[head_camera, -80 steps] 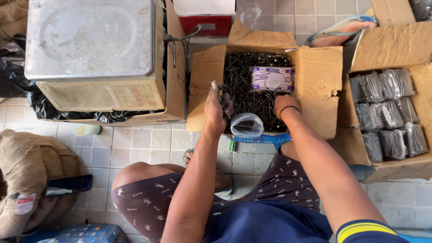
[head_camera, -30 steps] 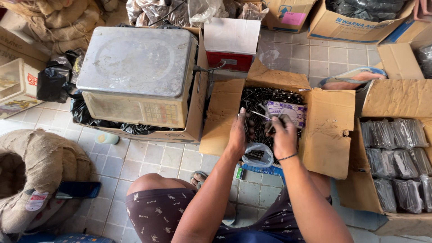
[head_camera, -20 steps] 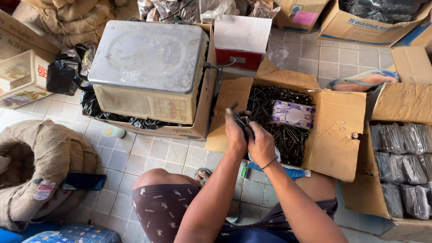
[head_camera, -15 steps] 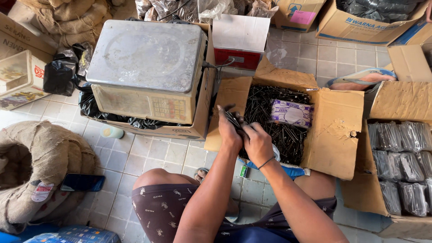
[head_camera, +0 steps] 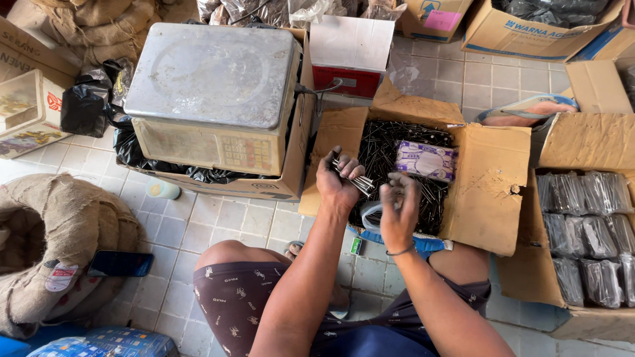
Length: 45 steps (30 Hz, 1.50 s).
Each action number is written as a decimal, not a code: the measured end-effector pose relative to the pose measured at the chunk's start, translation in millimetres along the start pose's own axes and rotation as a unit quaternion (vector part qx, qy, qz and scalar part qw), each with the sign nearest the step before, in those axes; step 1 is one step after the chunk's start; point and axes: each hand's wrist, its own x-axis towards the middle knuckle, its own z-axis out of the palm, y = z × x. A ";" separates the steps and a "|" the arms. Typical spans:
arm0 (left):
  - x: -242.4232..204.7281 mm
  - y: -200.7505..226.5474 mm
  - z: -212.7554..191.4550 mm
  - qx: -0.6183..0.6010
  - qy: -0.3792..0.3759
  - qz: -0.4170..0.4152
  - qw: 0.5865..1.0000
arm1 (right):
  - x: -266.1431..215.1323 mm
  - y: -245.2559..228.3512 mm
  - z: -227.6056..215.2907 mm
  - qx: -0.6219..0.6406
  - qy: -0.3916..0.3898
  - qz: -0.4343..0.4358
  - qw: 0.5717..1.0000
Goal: The person takes nails from a large cardboard box and places them into a small plastic bag. After adding nails, the person places the plastic bag on a digital scale to check the weight and then seals the bag.
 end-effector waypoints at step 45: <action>-42.4 -45.7 10.1 0.792 -0.044 0.211 0.571 | 67.3 -12.0 -45.5 -0.012 -0.031 -0.047 0.998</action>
